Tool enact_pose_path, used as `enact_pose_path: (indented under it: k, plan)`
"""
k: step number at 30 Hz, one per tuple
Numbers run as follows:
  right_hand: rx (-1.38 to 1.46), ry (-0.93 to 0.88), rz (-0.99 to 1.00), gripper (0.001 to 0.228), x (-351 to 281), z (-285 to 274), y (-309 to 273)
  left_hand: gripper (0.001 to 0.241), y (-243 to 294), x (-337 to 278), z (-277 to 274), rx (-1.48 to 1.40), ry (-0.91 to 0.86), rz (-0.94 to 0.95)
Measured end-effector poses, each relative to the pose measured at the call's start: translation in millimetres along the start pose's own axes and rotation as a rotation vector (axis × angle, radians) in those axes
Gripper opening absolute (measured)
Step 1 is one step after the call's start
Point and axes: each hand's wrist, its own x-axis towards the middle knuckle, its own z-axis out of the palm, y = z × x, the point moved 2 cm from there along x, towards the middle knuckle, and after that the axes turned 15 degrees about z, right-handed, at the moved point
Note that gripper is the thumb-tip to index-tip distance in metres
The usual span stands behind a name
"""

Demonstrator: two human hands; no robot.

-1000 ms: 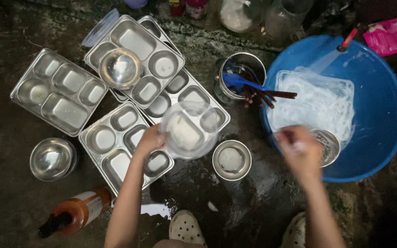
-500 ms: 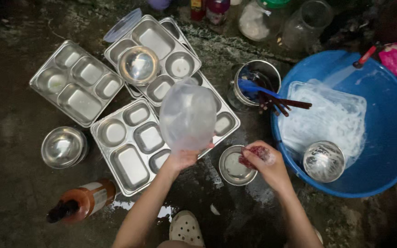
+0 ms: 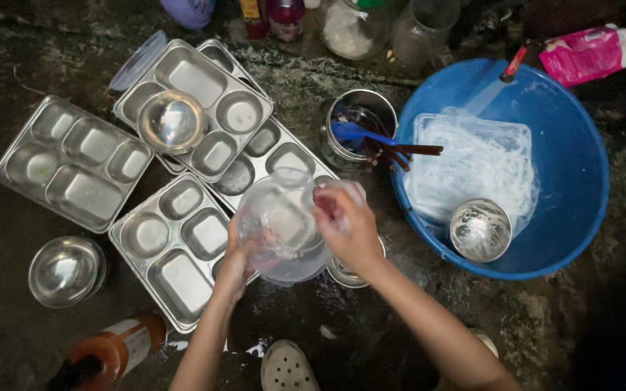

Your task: The person washes several containers, lids, and bowls in a basin of soapy water by hand and places them on the floor.

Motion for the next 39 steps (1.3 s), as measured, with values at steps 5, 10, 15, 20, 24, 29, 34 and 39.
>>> enact_pose_path:
  k: [5,10,15,20,24,29,34,39]
  plan:
    - [-0.607,0.034,-0.365,0.034,0.7,29.7,-1.0,0.091,-5.7,4.5,-9.7,0.059,-0.063,0.229]
    - [-0.683,-0.32,-0.25,0.076,-1.7,67.0,53.3,0.076,-17.1,5.2,-9.6,0.128,-0.076,0.432]
    - [-0.339,-0.546,-0.287,0.069,-16.1,108.7,68.1,0.062,-29.1,2.3,8.4,0.456,-0.004,0.554]
    - [-0.784,-0.19,-0.184,0.03,48.8,82.0,54.4,0.073,-21.1,6.0,-1.7,0.43,0.098,0.7]
    - [-0.546,-0.357,-0.577,0.035,6.6,105.3,48.6,0.067,-17.4,11.1,4.5,0.583,0.14,0.831]
    - [-0.027,0.035,-0.06,0.019,69.0,110.6,43.7,0.069,-14.2,-3.3,29.3,0.495,0.047,0.793]
    - [-0.095,-0.575,-0.327,0.037,22.5,104.4,56.9,0.064,21.3,5.7,-17.0,0.591,0.088,0.672]
    - [-1.061,-0.385,-0.293,0.035,48.3,69.0,72.2,0.06,3.8,-1.3,-0.6,0.669,0.028,0.713]
